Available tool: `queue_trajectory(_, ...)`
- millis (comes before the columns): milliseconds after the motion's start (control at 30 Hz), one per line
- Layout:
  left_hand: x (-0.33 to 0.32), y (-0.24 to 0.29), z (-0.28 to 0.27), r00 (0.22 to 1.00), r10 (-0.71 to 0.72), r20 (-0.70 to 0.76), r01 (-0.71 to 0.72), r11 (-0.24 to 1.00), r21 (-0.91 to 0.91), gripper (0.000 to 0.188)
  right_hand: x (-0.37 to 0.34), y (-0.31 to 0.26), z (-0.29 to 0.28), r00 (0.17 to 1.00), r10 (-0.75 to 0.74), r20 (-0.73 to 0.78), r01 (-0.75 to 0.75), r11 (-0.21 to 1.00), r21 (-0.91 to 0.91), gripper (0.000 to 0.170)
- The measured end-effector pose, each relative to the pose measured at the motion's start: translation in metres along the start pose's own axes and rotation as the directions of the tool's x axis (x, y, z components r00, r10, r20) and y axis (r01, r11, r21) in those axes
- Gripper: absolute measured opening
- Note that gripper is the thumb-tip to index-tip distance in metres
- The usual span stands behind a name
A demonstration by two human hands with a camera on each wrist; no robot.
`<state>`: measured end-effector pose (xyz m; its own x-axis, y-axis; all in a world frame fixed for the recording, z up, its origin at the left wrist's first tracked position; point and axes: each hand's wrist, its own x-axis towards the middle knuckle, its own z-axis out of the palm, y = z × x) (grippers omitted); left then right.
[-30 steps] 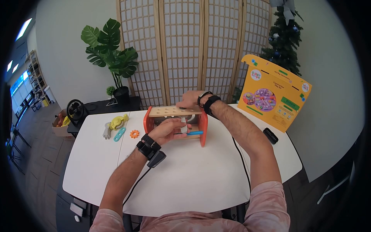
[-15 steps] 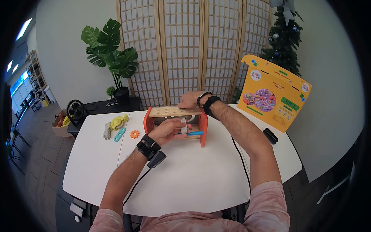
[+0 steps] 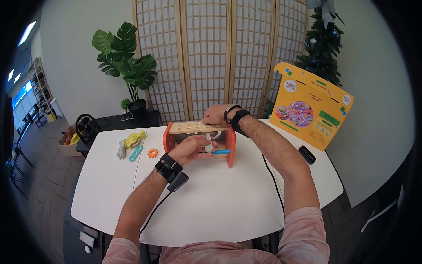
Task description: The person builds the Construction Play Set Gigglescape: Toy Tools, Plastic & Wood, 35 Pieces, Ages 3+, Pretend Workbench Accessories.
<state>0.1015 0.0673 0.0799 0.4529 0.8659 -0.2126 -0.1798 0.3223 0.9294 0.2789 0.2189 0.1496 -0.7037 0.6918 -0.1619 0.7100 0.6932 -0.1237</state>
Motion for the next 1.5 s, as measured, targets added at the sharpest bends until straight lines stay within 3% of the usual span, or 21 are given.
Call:
queue_trajectory(200,-0.003,0.0,0.001,1.0,0.013,0.001,-0.013,1.0,0.019,0.018,-0.016,-0.004,0.004,0.994,-0.032,-0.104,0.035,0.999,0.031,0.06)
queue_trajectory(300,-0.009,-0.002,-0.002,0.999,0.002,0.038,-0.003,1.0,0.019,0.019,-0.045,-0.023,-0.011,0.974,0.057,-0.22,-0.049,0.998,0.04,0.06)
queue_trajectory(367,-0.024,-0.006,-0.001,0.997,-0.014,0.073,0.014,1.0,0.003,0.021,-0.067,-0.025,-0.012,0.938,-0.005,-0.346,0.056,0.989,0.139,0.06)
queue_trajectory(467,-0.067,-0.003,0.017,0.995,-0.093,0.025,0.084,0.967,0.241,0.022,-0.128,-0.055,-0.018,0.917,0.039,-0.397,0.082,0.956,0.283,0.049)
queue_trajectory(633,-0.096,-0.024,0.005,0.993,-0.039,0.112,0.007,0.963,0.27,0.02,-0.198,-0.064,0.034,0.914,0.079,-0.399,0.132,0.87,0.475,0.031)
queue_trajectory(700,-0.099,-0.03,0.003,0.95,0.157,0.271,-0.262,0.874,0.41,0.022,-0.218,-0.074,0.06,0.924,-0.02,-0.383,0.275,0.728,0.627,0.019)
queue_trajectory(733,-0.106,-0.022,0.012,0.953,0.099,0.288,-0.224,0.869,0.441,0.026,-0.229,-0.088,0.068,0.925,-0.011,-0.38,0.269,0.726,0.633,0.019)
queue_trajectory(767,-0.112,-0.022,0.019,0.952,0.091,0.293,-0.22,0.87,0.441,0.026,-0.239,-0.107,0.07,0.947,0.033,-0.321,0.243,0.582,0.776,0.018)
queue_trajectory(800,-0.115,-0.025,0.027,0.902,0.202,0.382,-0.355,0.851,0.387,0.028,-0.246,-0.12,0.075,0.964,0.062,-0.257,0.209,0.415,0.886,0.021)
queue_trajectory(833,-0.117,-0.026,0.034,0.831,0.311,0.461,-0.483,0.815,0.321,0.03,-0.25,-0.124,0.083,0.964,0.067,-0.258,0.209,0.413,0.886,0.021)
queue_trajectory(900,-0.118,-0.027,0.043,0.835,0.264,0.482,-0.438,0.85,0.292,0.032,-0.256,-0.128,0.097,0.979,-0.049,-0.2,0.206,0.292,0.934,0.029)
queue_trajectory(967,-0.119,-0.029,0.048,0.782,0.304,0.545,-0.523,0.795,0.308,0.029,-0.259,-0.123,0.105,0.977,-0.103,-0.184,0.207,0.295,0.933,0.03)
queue_trajectory(1033,-0.124,-0.028,0.051,0.79,0.302,0.534,-0.506,0.813,0.288,0.028,-0.261,-0.124,0.104,0.968,-0.167,-0.186,0.219,0.213,0.952,0.032)
queue_trajectory(1200,-0.128,-0.024,0.049,0.77,0.309,0.557,-0.537,0.786,0.306,0.036,-0.267,-0.129,0.101,0.963,-0.134,-0.236,0.262,0.24,0.935,0.036)
queue_trajectory(1367,-0.136,-0.021,0.059,0.896,0.316,0.311,-0.407,0.863,0.297,0.053,-0.269,-0.111,0.09,0.958,-0.079,-0.277,0.286,0.364,0.886,0.034)
queue_trajectory(1433,-0.137,-0.021,0.055,0.899,0.355,0.256,-0.425,0.846,0.322,0.049,-0.272,-0.089,0.084,0.9,0.028,-0.436,0.386,0.415,0.824,0.032)
queue_trajectory(1500,-0.131,-0.021,0.041,0.908,0.371,0.196,-0.419,0.819,0.391,0.047,-0.278,-0.07,0.072,0.861,0.208,-0.465,0.36,0.396,0.844,0.028)
